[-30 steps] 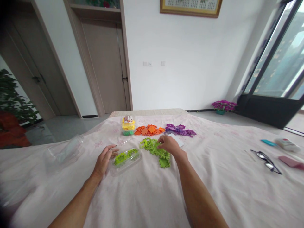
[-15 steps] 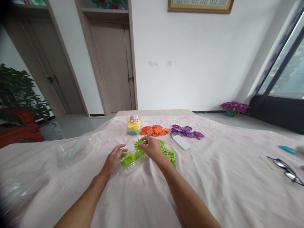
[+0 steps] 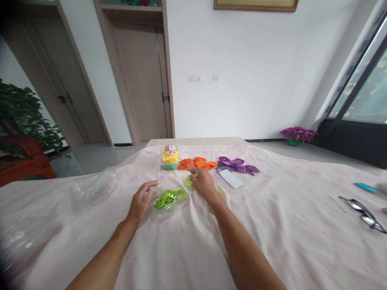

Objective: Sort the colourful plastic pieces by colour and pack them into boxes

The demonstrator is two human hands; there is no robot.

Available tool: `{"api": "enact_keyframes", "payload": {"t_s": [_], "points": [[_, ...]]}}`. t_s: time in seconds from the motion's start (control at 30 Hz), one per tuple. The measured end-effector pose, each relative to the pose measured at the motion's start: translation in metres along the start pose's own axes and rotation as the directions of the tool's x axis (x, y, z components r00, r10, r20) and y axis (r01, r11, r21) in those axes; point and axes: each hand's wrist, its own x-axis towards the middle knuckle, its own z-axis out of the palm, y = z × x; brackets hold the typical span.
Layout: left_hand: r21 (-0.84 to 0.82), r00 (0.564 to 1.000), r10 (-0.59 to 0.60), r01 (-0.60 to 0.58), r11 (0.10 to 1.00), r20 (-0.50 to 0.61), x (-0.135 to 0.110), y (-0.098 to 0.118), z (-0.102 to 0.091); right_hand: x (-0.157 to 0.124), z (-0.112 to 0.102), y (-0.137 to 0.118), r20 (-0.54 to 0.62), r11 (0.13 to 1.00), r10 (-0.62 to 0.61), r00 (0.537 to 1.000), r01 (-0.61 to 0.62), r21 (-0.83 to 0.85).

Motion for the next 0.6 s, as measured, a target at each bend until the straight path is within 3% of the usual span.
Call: {"api": "enact_keyframes", "payload": {"t_s": [0.1,0.17,0.23,0.27,0.37,0.5,0.6], "points": [[0.121,0.989,0.133,-0.14,0.983,0.07,0.005,0.016,-0.005,0.0,-0.016,0.019,0.094,0.995,0.046,0.995,-0.037,-0.091],[0.188,0.953,0.158,-0.21,0.959,0.257,0.01,0.032,-0.006,0.0,-0.025,0.035,0.197,0.982,0.095,0.976,-0.06,-0.179],[0.203,0.891,0.136,-0.243,0.948,0.433,0.014,0.049,-0.002,0.0,-0.03,0.053,0.277,0.956,0.182,0.944,-0.103,-0.276],[0.189,0.868,0.134,-0.25,0.95,0.478,0.016,0.055,0.002,0.001,-0.032,0.062,0.302,0.94,0.226,0.926,-0.126,-0.316],[0.151,0.865,0.145,-0.245,0.958,0.481,0.016,0.061,0.016,0.001,-0.035,0.084,0.34,0.906,0.316,0.886,-0.176,-0.385],[0.19,0.868,0.239,-0.349,0.918,0.436,0.011,0.053,0.028,-0.001,-0.038,0.1,0.365,0.88,0.372,0.853,-0.2,-0.431],[0.307,0.851,0.18,-0.364,0.879,0.494,0.01,0.053,0.029,-0.004,-0.04,0.098,0.371,0.859,0.4,0.838,-0.202,-0.47]]}}
